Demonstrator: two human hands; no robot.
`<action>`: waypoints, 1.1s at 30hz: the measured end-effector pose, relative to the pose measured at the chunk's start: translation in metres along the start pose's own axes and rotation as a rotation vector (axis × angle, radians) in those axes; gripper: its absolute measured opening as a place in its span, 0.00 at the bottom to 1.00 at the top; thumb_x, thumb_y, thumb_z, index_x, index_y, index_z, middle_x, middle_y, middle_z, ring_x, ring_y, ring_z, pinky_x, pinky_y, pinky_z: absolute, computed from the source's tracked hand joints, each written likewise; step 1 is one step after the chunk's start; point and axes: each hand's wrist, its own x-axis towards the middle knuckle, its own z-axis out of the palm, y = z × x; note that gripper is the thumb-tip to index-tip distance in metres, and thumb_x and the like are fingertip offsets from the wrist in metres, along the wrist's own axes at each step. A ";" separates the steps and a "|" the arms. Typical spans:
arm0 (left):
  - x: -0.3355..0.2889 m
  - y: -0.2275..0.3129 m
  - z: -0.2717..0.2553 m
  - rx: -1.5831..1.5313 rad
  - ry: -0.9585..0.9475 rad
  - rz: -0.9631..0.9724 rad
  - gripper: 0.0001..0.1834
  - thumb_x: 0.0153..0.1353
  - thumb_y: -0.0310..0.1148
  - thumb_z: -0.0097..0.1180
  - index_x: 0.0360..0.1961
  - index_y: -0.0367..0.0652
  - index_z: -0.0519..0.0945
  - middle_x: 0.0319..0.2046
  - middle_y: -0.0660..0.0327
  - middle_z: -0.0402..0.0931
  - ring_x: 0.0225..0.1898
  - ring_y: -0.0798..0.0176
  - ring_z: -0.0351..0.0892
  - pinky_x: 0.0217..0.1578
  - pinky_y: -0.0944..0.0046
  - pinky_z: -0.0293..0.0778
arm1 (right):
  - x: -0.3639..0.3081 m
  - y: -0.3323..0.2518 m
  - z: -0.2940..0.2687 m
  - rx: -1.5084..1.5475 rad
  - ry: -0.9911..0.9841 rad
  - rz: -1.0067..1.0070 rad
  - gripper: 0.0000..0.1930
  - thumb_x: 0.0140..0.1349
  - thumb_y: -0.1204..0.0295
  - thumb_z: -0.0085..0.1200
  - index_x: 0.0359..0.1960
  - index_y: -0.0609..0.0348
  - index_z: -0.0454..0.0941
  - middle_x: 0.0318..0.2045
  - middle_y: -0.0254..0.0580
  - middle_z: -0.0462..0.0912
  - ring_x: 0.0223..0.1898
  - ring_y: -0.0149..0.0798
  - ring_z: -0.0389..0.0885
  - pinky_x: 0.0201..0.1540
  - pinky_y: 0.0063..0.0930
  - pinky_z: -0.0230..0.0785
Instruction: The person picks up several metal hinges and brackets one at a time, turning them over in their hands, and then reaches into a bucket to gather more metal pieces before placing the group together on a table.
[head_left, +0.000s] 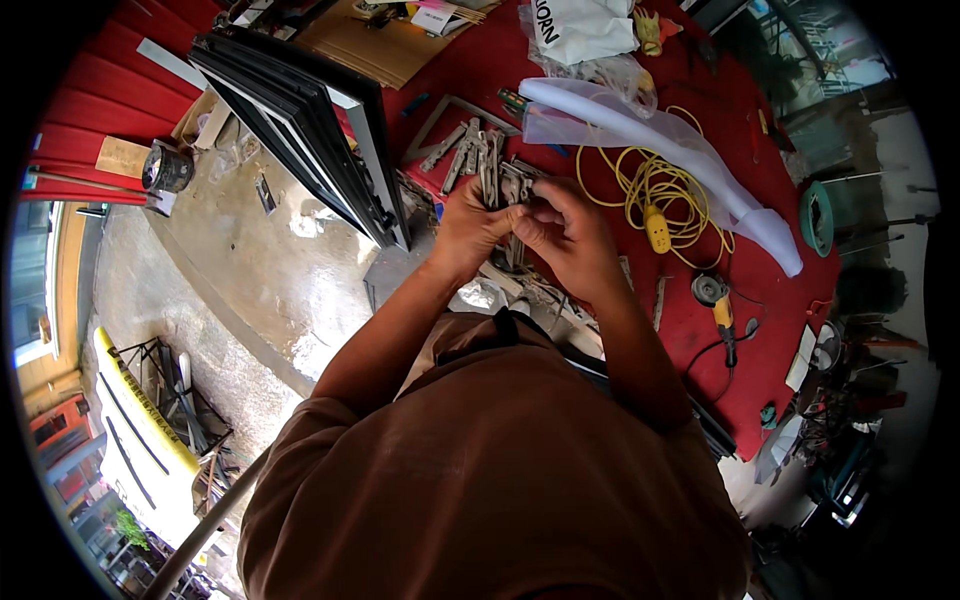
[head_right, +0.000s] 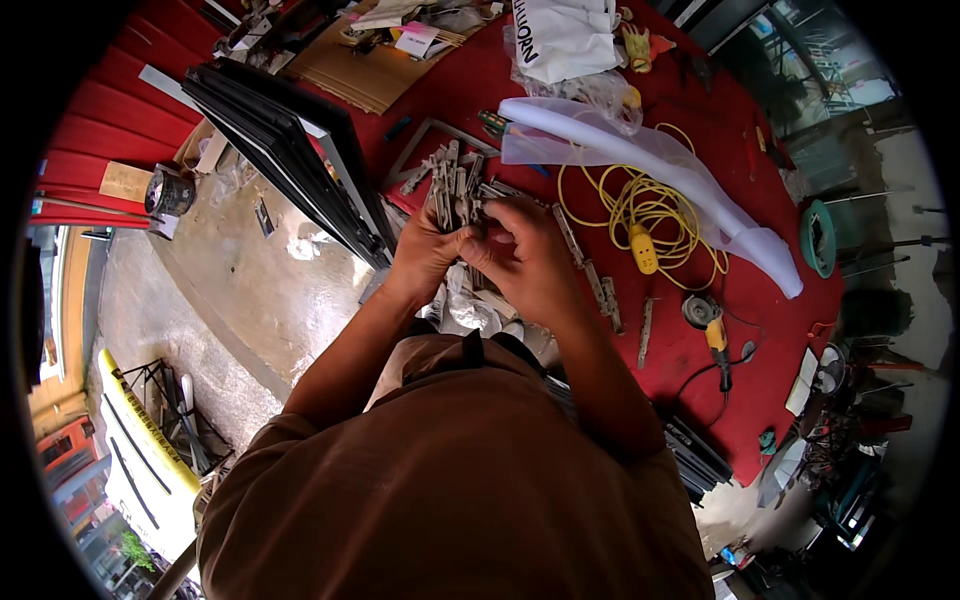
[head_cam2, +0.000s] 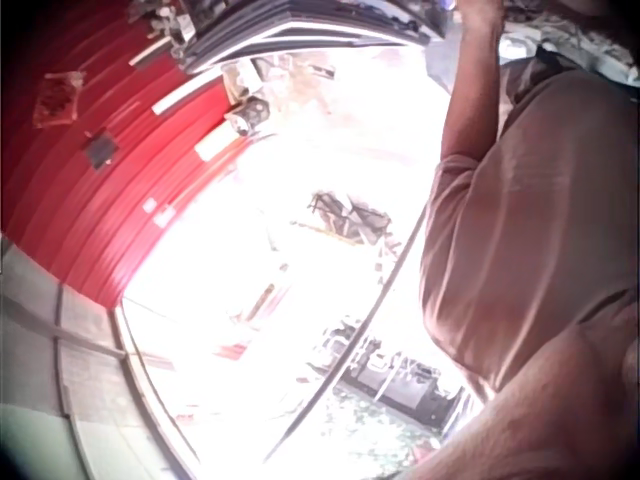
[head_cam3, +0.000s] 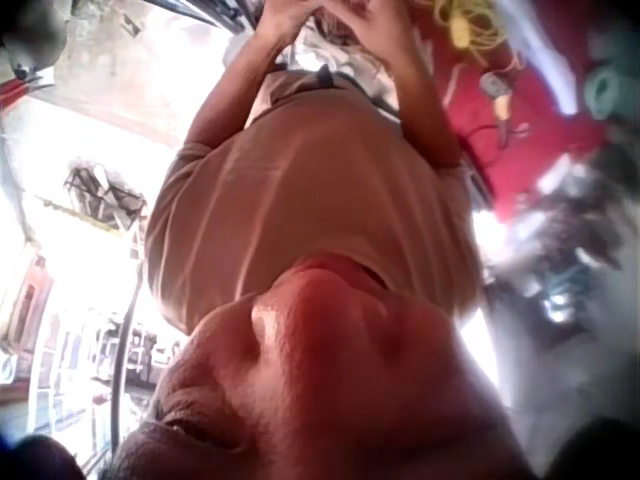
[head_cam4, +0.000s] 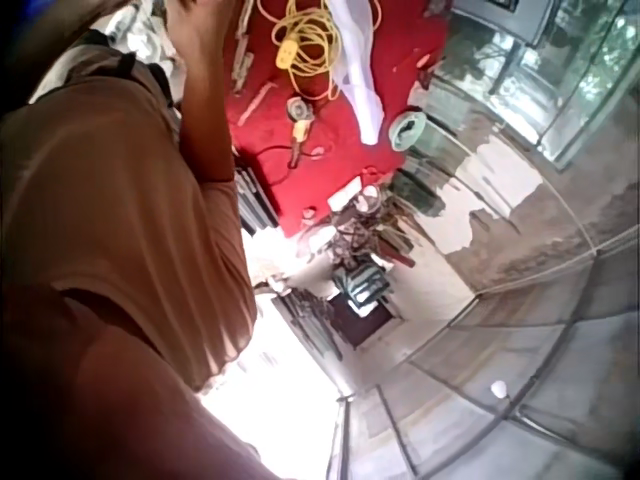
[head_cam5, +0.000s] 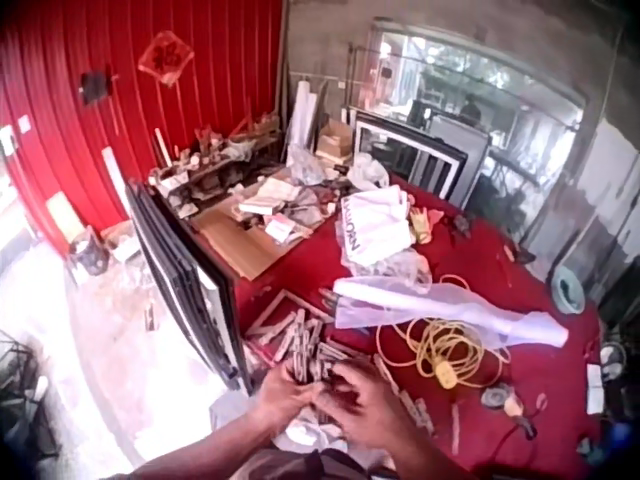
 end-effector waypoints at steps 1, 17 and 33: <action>0.000 0.003 -0.001 0.025 0.001 0.013 0.18 0.62 0.28 0.74 0.49 0.37 0.81 0.44 0.63 0.86 0.43 0.70 0.85 0.48 0.67 0.83 | 0.001 -0.001 0.003 0.114 -0.004 0.046 0.19 0.67 0.67 0.68 0.54 0.66 0.79 0.45 0.44 0.83 0.43 0.34 0.83 0.47 0.30 0.77; 0.005 0.010 -0.012 0.510 -0.116 -0.058 0.19 0.64 0.25 0.72 0.55 0.35 0.82 0.45 0.64 0.86 0.46 0.72 0.80 0.51 0.67 0.78 | 0.004 0.014 -0.011 0.263 0.207 0.485 0.22 0.78 0.54 0.53 0.51 0.65 0.83 0.42 0.35 0.84 0.46 0.28 0.81 0.55 0.27 0.74; 0.004 0.013 -0.013 0.583 -0.100 -0.054 0.18 0.58 0.25 0.77 0.48 0.37 0.84 0.38 0.66 0.87 0.40 0.74 0.82 0.45 0.67 0.80 | 0.006 0.016 -0.014 0.098 -0.059 0.312 0.14 0.73 0.73 0.60 0.58 0.62 0.79 0.49 0.38 0.85 0.49 0.28 0.82 0.55 0.25 0.75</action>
